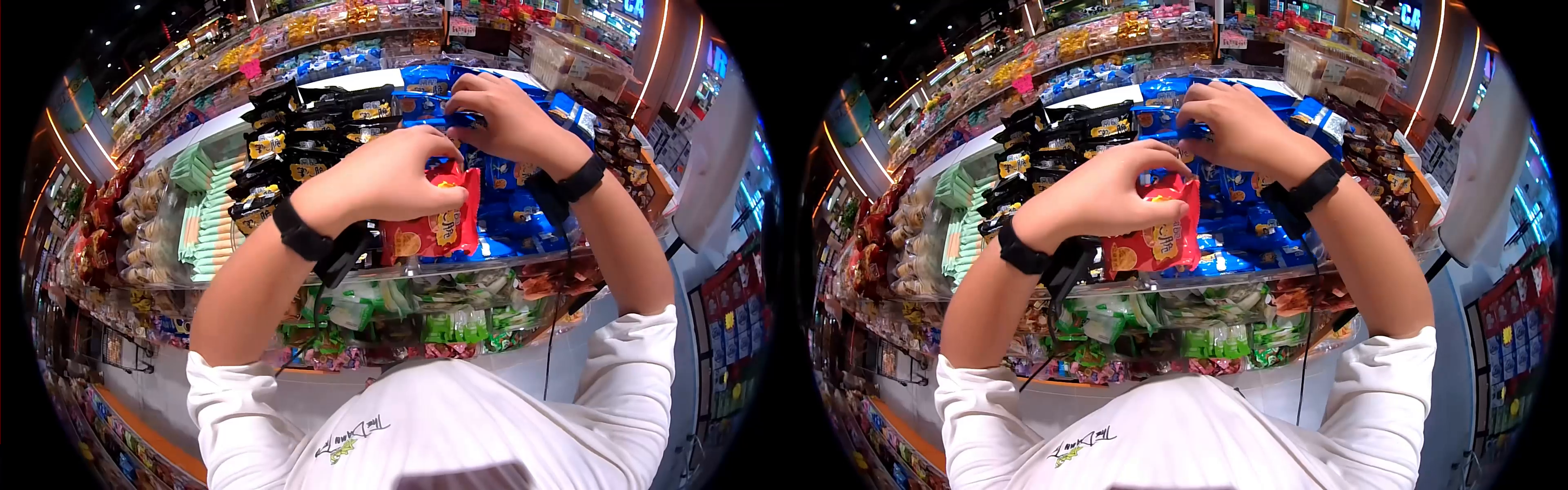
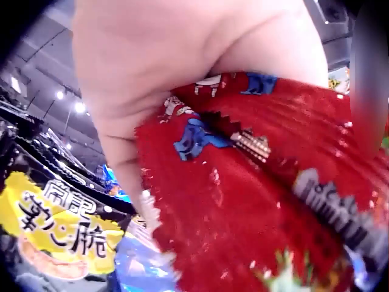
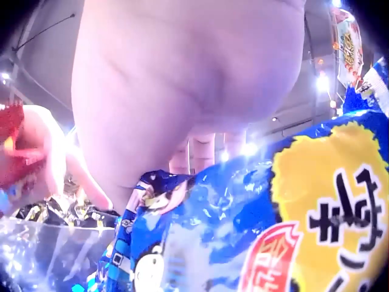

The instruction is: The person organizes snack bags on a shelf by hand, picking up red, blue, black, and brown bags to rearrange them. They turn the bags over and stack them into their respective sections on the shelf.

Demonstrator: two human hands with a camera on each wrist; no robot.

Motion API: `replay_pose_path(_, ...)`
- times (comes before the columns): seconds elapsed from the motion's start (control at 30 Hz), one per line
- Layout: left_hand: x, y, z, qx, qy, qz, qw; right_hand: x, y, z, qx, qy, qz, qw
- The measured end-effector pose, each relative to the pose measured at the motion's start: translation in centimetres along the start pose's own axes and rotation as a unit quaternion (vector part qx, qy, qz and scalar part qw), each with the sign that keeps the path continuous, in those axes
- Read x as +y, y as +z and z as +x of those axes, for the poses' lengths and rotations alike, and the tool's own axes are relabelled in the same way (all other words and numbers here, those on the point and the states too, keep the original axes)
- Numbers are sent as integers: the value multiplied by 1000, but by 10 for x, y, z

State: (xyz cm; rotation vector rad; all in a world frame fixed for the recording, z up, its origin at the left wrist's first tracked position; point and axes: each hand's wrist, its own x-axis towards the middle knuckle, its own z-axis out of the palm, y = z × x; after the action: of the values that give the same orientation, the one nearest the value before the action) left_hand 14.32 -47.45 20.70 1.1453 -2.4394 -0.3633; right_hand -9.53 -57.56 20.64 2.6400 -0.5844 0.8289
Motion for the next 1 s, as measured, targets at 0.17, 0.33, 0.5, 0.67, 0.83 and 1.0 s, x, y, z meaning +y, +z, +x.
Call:
replay_pose_path(0.17, 10, -7, 22, -80, -90, 21, 992, 24, -13, -18, -19, 93, -2, 996)
replay_pose_path(0.33, 26, -33, 52, -125, -141, 82, 979, 18, -28, -12, -121, 104, -58, 986)
replay_pose_path(0.5, 31, -24, 76, -212, -180, 148, 949, 13, -21, -13, -133, 108, -102, 980)
replay_pose_path(0.67, 26, -12, 73, -155, -183, 181, 954, 16, -7, -23, -38, 51, -118, 991)
replay_pose_path(0.83, 37, -19, 65, -100, -205, 217, 949, 12, -17, -23, -50, 82, -121, 988)
replay_pose_path(1.0, 34, -27, 73, -82, -183, 248, 948, 16, -20, -21, -45, 74, -101, 991)
